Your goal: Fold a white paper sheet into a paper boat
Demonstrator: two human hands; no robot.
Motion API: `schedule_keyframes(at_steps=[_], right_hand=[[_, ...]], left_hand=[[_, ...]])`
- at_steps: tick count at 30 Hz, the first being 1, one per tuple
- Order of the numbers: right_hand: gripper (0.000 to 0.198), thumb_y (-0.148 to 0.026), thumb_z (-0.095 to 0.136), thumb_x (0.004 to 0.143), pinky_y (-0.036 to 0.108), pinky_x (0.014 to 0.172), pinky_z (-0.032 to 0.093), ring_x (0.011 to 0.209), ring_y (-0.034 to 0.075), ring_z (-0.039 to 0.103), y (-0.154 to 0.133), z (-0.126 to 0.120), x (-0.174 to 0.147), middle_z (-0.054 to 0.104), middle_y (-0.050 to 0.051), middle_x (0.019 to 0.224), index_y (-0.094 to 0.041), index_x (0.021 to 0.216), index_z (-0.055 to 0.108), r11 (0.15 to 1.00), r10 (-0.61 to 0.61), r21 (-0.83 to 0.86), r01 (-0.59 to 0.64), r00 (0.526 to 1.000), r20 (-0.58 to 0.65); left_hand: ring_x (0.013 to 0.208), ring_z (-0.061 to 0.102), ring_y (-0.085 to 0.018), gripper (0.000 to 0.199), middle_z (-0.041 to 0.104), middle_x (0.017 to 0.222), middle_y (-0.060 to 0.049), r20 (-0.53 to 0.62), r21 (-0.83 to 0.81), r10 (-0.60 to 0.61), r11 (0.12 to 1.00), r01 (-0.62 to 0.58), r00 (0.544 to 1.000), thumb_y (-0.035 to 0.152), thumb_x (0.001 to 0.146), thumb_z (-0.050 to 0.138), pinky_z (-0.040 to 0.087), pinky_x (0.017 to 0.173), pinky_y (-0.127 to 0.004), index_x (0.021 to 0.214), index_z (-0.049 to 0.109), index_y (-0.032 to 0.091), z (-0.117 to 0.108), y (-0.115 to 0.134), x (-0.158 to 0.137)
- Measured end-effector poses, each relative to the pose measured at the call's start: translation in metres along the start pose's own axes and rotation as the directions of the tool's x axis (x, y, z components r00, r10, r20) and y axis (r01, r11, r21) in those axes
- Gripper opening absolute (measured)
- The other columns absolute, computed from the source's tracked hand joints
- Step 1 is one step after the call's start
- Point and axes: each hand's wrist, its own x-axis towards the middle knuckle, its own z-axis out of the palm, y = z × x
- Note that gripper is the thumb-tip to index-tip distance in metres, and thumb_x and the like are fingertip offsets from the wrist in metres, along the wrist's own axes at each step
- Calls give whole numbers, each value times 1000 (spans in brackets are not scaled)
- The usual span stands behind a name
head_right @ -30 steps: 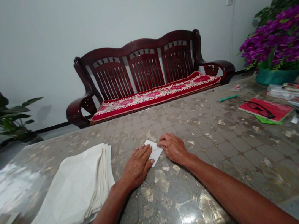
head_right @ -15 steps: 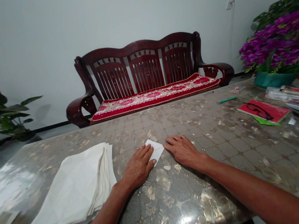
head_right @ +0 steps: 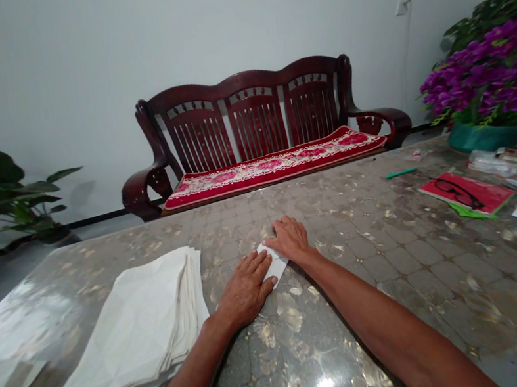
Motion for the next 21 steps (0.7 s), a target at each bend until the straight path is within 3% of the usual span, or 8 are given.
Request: schedule_keyframes(at_steps=[10, 15, 21], right_hand=[[34, -48, 53, 97, 39, 92, 43, 110, 27, 57, 4, 5, -15, 65, 12, 120, -21, 114, 67, 985, -139, -112, 132, 989, -59], [37, -41, 47, 101, 42, 102, 39, 126, 27, 52, 21, 0, -30, 57, 11, 142, -24, 131, 62, 976, -195, -105, 191, 981, -24], [42, -39, 42, 103, 44, 110, 35, 137, 28, 45, 50, -1, -41, 51, 9, 151, -25, 139, 58, 970, -235, -57, 237, 971, 33]], left_hand=[[146, 39, -30, 51, 49, 154, -11, -24, -3, -2, 1000, 2, 1000, 43, 101, 46, 34, 120, -50, 145, 50, 18, -1, 2, 0], [146, 39, -29, 51, 49, 153, -11, -23, -13, -7, 1000, 7, 1000, 43, 101, 47, 34, 120, -50, 145, 51, 19, -1, 1, 0], [147, 38, -29, 51, 48, 154, -11, -2, -23, -16, 1000, 16, 1000, 44, 100, 47, 33, 121, -50, 145, 50, 19, -2, 1, 0]])
